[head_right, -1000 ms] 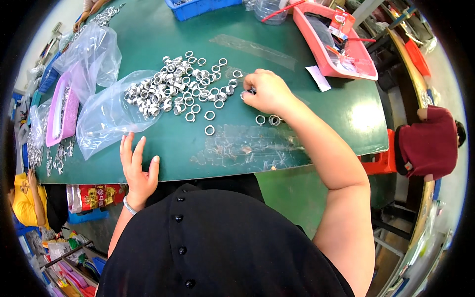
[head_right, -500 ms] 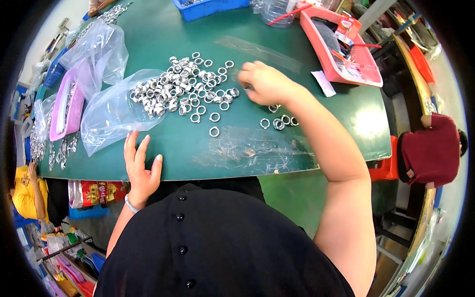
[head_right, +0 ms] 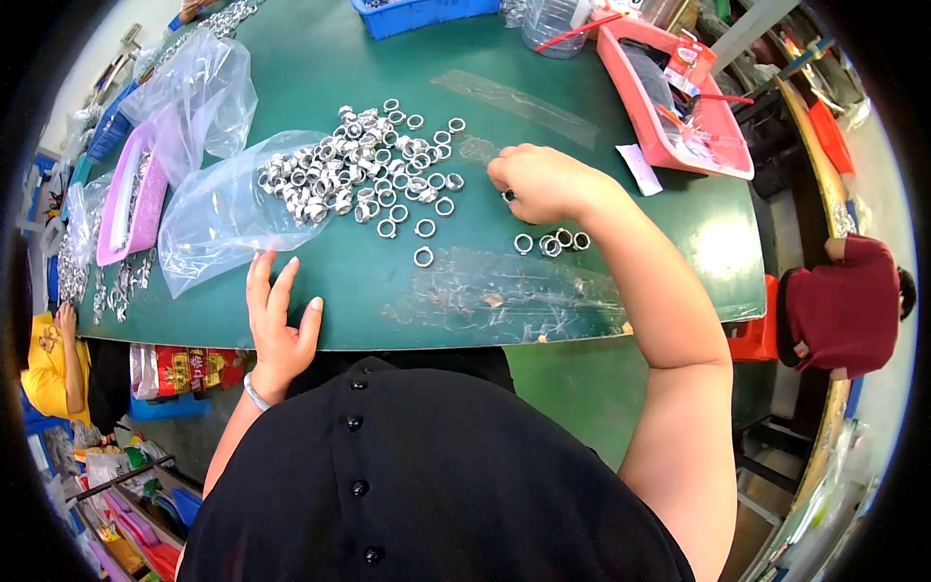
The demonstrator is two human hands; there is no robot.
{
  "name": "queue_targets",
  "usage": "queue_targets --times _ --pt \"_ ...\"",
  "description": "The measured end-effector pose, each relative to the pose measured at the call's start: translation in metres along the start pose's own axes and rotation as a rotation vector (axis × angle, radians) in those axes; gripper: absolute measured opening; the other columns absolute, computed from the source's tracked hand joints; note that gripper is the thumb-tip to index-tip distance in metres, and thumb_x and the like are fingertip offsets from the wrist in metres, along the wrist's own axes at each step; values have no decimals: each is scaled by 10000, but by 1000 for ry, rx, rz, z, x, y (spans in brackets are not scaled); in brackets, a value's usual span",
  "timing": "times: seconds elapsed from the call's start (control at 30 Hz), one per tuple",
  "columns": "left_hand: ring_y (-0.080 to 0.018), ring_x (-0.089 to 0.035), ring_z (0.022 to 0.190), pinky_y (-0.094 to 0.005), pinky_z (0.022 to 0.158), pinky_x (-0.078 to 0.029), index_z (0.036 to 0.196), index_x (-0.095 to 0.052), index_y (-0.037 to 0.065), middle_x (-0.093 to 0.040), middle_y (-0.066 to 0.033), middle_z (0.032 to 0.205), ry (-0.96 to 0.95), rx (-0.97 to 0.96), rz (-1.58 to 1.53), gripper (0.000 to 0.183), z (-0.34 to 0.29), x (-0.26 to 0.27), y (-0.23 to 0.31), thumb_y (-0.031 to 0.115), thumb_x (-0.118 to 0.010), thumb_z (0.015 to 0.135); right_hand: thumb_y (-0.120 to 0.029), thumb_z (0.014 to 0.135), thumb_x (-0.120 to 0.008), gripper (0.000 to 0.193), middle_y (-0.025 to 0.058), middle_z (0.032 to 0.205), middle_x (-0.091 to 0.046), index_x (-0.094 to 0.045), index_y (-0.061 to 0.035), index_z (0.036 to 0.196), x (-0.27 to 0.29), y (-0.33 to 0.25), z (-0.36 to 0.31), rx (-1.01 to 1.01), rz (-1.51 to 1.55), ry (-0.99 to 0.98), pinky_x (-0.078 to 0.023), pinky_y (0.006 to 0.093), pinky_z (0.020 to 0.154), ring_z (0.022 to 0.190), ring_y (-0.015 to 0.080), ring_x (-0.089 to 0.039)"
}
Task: The person sorts small metal rings from a plastic bag onto a table, arranging them into a organized pile. The person then picks up a small white card and holds it while looking at the rings.
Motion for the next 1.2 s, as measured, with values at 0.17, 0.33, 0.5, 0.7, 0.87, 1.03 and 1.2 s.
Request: queue_targets --times 0.17,0.33,0.5,0.7,0.87,1.03,1.2 --pt "-427 -348 1282 -482 1055 -278 1224 -526 -2 -399 -237 1365 1 2 -8 483 1 0 1 79 -634 760 -265 722 -726 420 154 1051 -550 -552 -34 1026 6 -33 7 221 192 397 -436 421 857 1027 335 -514" --pt "-428 -349 1282 -482 1053 -281 1223 -527 -4 -397 -237 1367 8 0 -13 485 1 1 1 77 -635 758 -214 713 -692 325 156 961 -545 -554 -19 933 -13 -29 15 48 28 365 -448 419 826 949 339 -528" --pt "-425 -347 1285 -483 1053 -281 1223 -529 -3 -397 -232 1369 13 22 -17 485 -1 3 0 80 -638 757 -181 702 -655 282 160 961 -561 -570 -12 912 -2 -21 -2 -33 -7 71 -477 424 797 976 337 -544" --pt "-427 -341 1288 -483 1055 -280 1223 -529 0 -392 -225 1376 11 15 -31 489 1 2 0 79 -642 754 -342 734 -708 477 179 1034 -544 -551 1 1027 -5 -39 32 40 123 470 -445 428 864 985 357 -535" --pt "-425 -338 1291 -479 1058 -279 1217 -534 2 -392 -224 1377 27 27 -39 491 -1 3 -2 69 -644 744 -223 727 -660 260 132 884 -532 -546 -20 842 -11 -37 36 -23 199 453 -453 389 762 861 314 -544" --pt "-426 -346 1286 -475 1055 -286 1211 -539 3 -394 -225 1373 38 28 -43 487 -2 4 -2 66 -644 740 -217 696 -659 250 137 900 -535 -563 -32 833 -2 -33 25 -77 46 228 -455 414 785 906 324 -539" --pt "-426 -349 1283 -476 1052 -289 1212 -539 5 -399 -227 1367 23 29 -44 490 -1 4 -1 66 -645 738 -188 717 -681 299 126 925 -549 -612 -102 994 2 -51 29 193 139 502 -460 421 803 944 324 -541"
Point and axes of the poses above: each hand's wrist, its own z-axis towards the middle knuckle, its own x-axis out of the back of the hand, y = z × x, the point moved 5 cm from there along z, towards the middle knuckle
